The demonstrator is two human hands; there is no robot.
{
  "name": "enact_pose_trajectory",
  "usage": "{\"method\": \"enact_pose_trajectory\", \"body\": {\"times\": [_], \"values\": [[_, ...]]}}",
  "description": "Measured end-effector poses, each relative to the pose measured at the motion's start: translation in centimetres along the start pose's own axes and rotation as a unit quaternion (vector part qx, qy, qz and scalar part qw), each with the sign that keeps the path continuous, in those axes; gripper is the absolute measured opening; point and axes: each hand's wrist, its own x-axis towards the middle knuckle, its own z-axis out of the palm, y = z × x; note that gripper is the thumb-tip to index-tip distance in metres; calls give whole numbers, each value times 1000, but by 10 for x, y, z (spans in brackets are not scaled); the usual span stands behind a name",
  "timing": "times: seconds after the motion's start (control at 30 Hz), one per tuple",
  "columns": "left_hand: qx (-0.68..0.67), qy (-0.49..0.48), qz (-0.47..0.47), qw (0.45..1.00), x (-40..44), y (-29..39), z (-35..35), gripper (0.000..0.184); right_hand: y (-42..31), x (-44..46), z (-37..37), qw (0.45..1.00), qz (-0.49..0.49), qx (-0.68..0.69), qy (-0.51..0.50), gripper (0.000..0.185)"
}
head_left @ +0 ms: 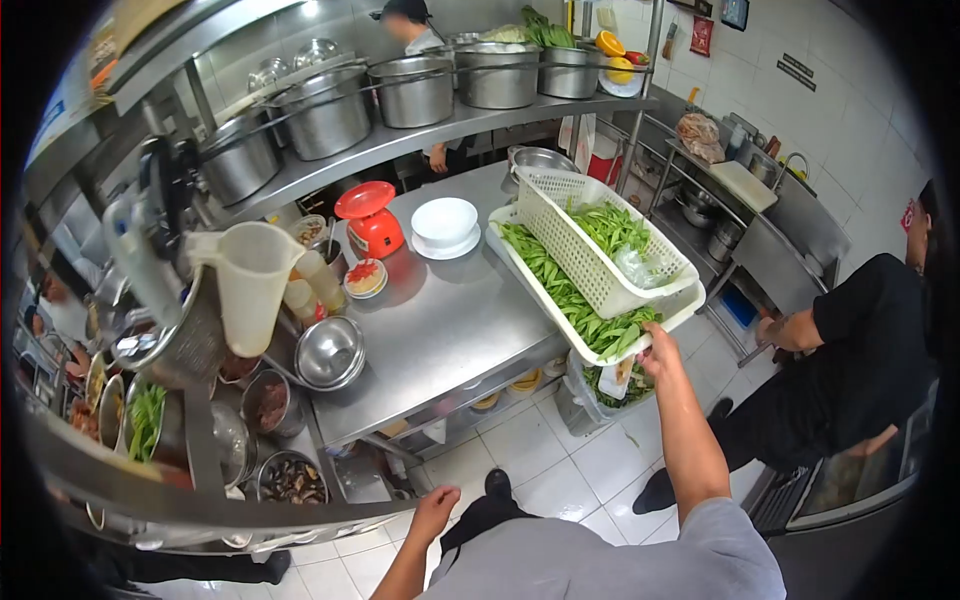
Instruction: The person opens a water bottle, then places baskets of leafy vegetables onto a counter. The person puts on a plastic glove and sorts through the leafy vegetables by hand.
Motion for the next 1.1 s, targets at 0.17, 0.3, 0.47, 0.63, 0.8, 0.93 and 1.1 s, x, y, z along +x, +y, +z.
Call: {"method": "enact_pose_trajectory", "body": {"times": [0.17,0.3,0.47,0.63,0.8,0.93,1.1], "values": [[8,-64,139,988,108,97,28,26,-13,0,17,999,0,31,-39,26],[0,-80,209,975,168,198,44,21,-22,-1,25,996,10,33,-78,45],[-74,-57,264,960,211,262,63,21,-40,-14,22,985,39,68,-153,58],[-160,-34,203,965,219,307,89,32,-48,1,-36,973,101,-25,-205,77],[-221,-16,182,958,222,374,115,68,-66,86,-117,994,29,-46,-96,73],[-214,16,52,975,230,417,144,87,-102,136,-127,990,-70,-104,-62,64],[-165,38,23,985,240,446,175,53,-125,170,-114,964,-140,-176,-146,51]]}}
